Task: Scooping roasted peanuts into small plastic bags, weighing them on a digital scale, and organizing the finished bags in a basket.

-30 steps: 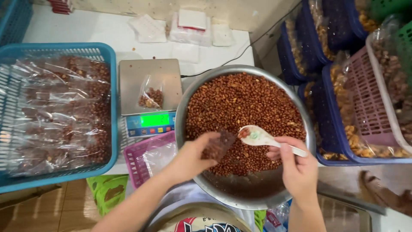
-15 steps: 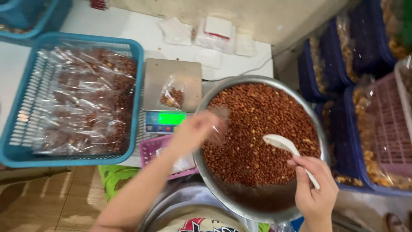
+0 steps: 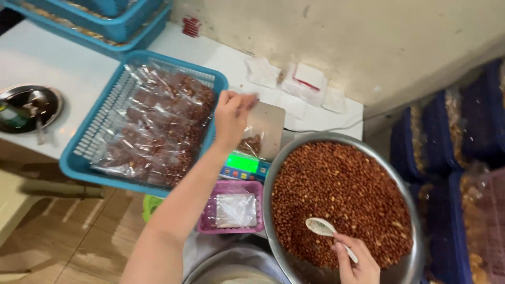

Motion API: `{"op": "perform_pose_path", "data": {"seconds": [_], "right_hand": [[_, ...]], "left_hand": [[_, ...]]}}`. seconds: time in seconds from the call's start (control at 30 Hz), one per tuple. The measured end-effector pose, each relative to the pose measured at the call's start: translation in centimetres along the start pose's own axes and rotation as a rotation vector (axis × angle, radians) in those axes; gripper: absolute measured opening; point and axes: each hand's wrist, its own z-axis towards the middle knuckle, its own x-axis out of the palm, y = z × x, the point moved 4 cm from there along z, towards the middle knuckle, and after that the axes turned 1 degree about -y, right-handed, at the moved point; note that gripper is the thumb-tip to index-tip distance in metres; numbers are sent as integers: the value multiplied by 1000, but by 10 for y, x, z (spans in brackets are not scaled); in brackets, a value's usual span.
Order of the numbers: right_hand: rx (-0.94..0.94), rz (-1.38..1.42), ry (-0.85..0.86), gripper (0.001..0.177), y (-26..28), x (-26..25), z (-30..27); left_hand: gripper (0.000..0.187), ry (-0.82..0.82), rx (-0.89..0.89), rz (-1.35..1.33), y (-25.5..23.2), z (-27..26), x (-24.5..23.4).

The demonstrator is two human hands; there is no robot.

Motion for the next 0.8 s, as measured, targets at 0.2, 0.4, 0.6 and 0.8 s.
{"op": "perform_pose_path", "data": {"seconds": [0.2, 0.4, 0.6, 0.8], "right_hand": [[25, -77, 46, 18, -33, 24, 13], [-252, -16, 47, 21, -20, 12, 12], [-522, -45, 133, 30, 29, -5, 5], [-476, -151, 136, 37, 17, -2, 3]], "left_hand": [[28, 246, -560, -364, -77, -54, 2], [43, 562, -1169, -897, -106, -154, 46], [62, 945, -1069, -637, -142, -176, 53], [50, 957, -1061, -611, -128, -197, 66]]}}
